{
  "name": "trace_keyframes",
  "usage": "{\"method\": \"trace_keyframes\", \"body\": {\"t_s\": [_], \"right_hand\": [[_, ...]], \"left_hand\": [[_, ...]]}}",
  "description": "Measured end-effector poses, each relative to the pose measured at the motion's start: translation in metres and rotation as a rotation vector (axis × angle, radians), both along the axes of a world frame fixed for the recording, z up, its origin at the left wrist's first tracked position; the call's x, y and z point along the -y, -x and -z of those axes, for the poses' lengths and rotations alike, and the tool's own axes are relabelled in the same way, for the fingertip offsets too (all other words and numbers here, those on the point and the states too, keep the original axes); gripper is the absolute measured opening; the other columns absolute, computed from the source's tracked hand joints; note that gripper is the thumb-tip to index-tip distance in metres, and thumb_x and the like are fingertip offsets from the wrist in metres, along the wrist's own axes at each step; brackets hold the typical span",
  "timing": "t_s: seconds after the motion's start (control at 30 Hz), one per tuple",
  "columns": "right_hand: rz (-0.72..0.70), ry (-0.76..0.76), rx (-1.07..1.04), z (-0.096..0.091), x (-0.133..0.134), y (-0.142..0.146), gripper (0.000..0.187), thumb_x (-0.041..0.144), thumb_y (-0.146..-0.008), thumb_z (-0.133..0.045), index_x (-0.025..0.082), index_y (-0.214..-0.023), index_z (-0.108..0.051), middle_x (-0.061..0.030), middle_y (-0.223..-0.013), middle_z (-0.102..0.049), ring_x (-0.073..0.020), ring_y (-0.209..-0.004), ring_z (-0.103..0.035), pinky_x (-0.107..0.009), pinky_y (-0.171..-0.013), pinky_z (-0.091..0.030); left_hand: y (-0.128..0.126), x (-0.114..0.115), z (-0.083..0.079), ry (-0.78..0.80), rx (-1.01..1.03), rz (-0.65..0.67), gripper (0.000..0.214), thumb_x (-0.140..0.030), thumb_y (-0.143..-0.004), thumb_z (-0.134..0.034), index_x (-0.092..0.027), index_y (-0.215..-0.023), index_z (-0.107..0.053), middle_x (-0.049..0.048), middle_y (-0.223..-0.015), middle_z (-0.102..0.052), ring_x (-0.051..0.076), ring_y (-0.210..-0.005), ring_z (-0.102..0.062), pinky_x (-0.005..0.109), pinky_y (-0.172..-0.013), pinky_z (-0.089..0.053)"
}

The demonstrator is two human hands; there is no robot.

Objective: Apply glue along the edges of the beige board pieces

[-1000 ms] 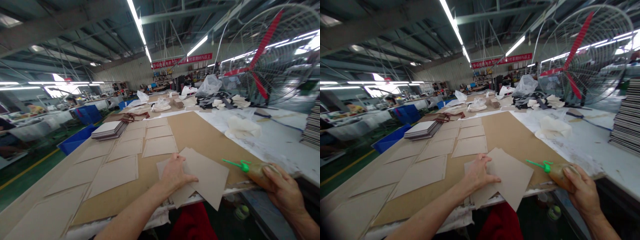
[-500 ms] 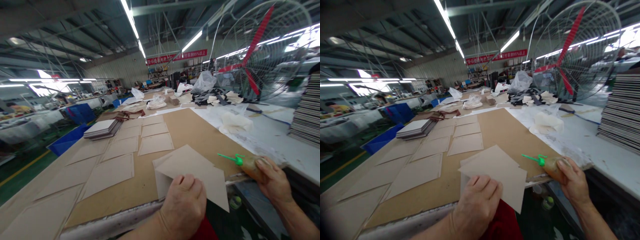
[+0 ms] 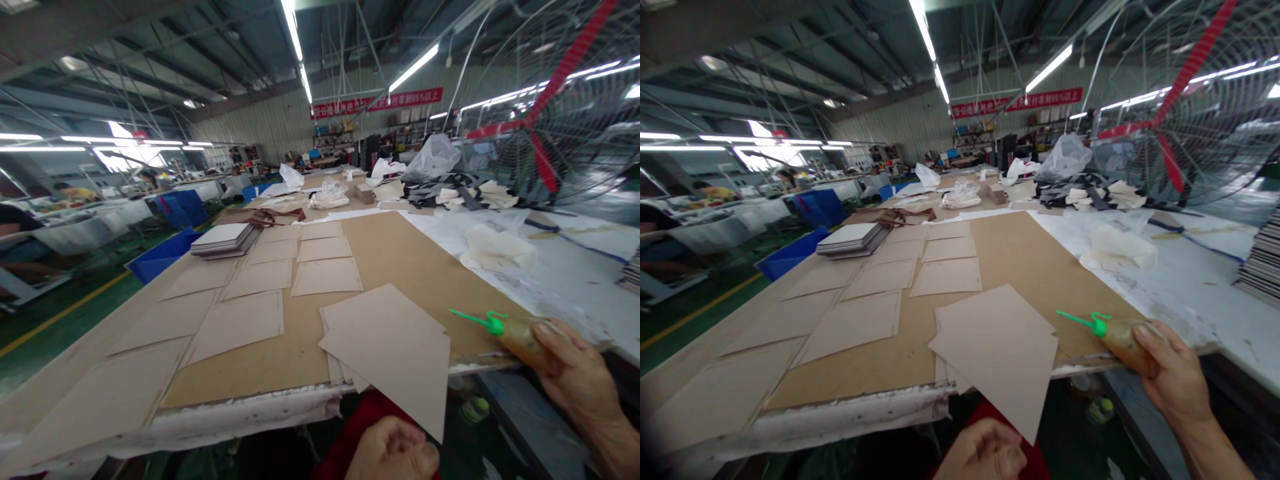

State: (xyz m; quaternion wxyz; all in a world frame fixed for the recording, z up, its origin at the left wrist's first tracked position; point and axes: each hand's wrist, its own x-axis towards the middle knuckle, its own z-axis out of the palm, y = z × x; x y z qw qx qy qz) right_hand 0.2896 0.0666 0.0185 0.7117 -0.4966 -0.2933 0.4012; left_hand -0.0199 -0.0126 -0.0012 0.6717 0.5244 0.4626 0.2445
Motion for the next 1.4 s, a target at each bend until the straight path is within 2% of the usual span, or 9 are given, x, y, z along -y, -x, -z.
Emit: {"method": "trace_keyframes", "body": {"t_s": [0.07, 0.13, 0.23, 0.33, 0.43, 0.53, 0.8, 1.03, 1.4], "right_hand": [[-0.054, 0.014, 0.012, -0.008, 0.001, 0.007, 0.024, 0.04, -0.063, -0.079, 0.024, -0.073, -0.064, -0.0029, -0.075, -0.053, -0.0176, -0.064, -0.049, -0.025, -0.054, -0.044], [-0.126, 0.009, 0.073, -0.018, 0.002, 0.016, 0.027, 0.042, -0.064, -0.078, 0.023, -0.075, -0.063, -0.003, -0.074, -0.053, -0.0178, -0.062, -0.049, -0.025, -0.053, -0.043], [-0.265, -0.004, 0.279, -0.04, 0.001, 0.032, 0.032, 0.047, -0.067, -0.075, 0.024, -0.085, -0.062, -0.0023, -0.074, -0.055, -0.0188, -0.063, -0.051, -0.026, -0.053, -0.043], [-0.376, -0.054, 0.665, -0.065, -0.003, 0.055, 0.033, 0.051, -0.074, -0.068, 0.023, -0.09, -0.061, -0.0021, -0.078, -0.058, -0.0209, -0.069, -0.054, -0.027, -0.059, -0.044], [-0.459, -0.163, 0.989, -0.086, -0.012, 0.086, 0.031, 0.051, -0.08, -0.06, 0.022, -0.091, -0.06, -0.0017, -0.08, -0.06, -0.0214, -0.072, -0.055, -0.029, -0.063, -0.043], [-0.544, -0.285, 1.172, -0.099, -0.023, 0.118, 0.028, 0.049, -0.085, -0.054, 0.022, -0.09, -0.059, -0.0006, -0.079, -0.06, -0.0201, -0.072, -0.055, -0.029, -0.065, -0.041], [-0.821, -0.413, 1.386, -0.11, -0.035, 0.17, 0.027, 0.042, -0.093, -0.045, 0.02, -0.082, -0.057, -0.0005, -0.077, -0.057, -0.0175, -0.073, -0.052, -0.029, -0.065, -0.036], [-0.845, -0.42, 1.492, -0.115, -0.037, 0.181, 0.027, 0.038, -0.093, -0.045, 0.019, -0.077, -0.055, -0.0003, -0.074, -0.054, -0.0168, -0.069, -0.05, -0.03, -0.062, -0.033], [-0.879, -0.465, 1.635, -0.126, -0.046, 0.195, 0.022, 0.032, -0.091, -0.047, 0.02, -0.074, -0.054, 0.0008, -0.072, -0.053, -0.0162, -0.067, -0.049, -0.028, -0.06, -0.03]], "left_hand": [[-0.013, -0.008, 0.0, 0.283, 0.284, -0.152, 0.054, -0.065, -0.068, -0.062, -0.02, -0.097, -0.057, 0.0069, -0.087, -0.065, 0.017, -0.073, -0.064, 0.02, -0.052, -0.045], [-0.025, -0.019, -0.003, 0.424, 0.465, -0.212, 0.059, -0.066, -0.067, -0.062, -0.017, -0.101, -0.057, 0.008, -0.09, -0.064, 0.016, -0.073, -0.063, 0.019, -0.049, -0.046], [-0.038, -0.032, -0.008, 0.437, 0.552, -0.225, 0.061, -0.064, -0.074, -0.054, -0.011, -0.104, -0.06, 0.0098, -0.085, -0.063, 0.015, -0.067, -0.062, 0.017, -0.044, -0.044], [-0.049, -0.039, -0.007, 0.381, 0.592, -0.244, 0.06, -0.059, -0.084, -0.04, -0.007, -0.106, -0.059, 0.0129, -0.082, -0.065, 0.015, -0.062, -0.062, 0.017, -0.041, -0.042], [-0.062, -0.038, -0.003, 0.347, 0.613, -0.309, 0.058, -0.054, -0.089, -0.03, -0.006, -0.109, -0.057, 0.0143, -0.077, -0.065, 0.016, -0.056, -0.062, 0.019, -0.041, -0.042], [-0.08, -0.033, 0.003, 0.356, 0.69, -0.348, 0.056, -0.05, -0.091, -0.024, -0.007, -0.11, -0.055, 0.0127, -0.073, -0.065, 0.016, -0.054, -0.061, 0.021, -0.044, -0.044], [-0.107, -0.033, 0.013, 0.371, 0.754, -0.487, 0.058, -0.06, -0.084, -0.04, -0.01, -0.111, -0.052, 0.0127, -0.079, -0.065, 0.02, -0.061, -0.062, 0.028, -0.052, -0.05], [-0.11, -0.034, 0.017, 0.363, 0.752, -0.508, 0.055, -0.056, -0.084, -0.04, -0.008, -0.109, -0.051, 0.013, -0.077, -0.064, 0.019, -0.058, -0.062, 0.029, -0.051, -0.05], [-0.109, -0.034, 0.006, 0.379, 0.714, -0.497, 0.05, -0.046, -0.09, -0.031, -0.004, -0.106, -0.054, 0.0134, -0.072, -0.063, 0.017, -0.053, -0.061, 0.025, -0.048, -0.049]]}}
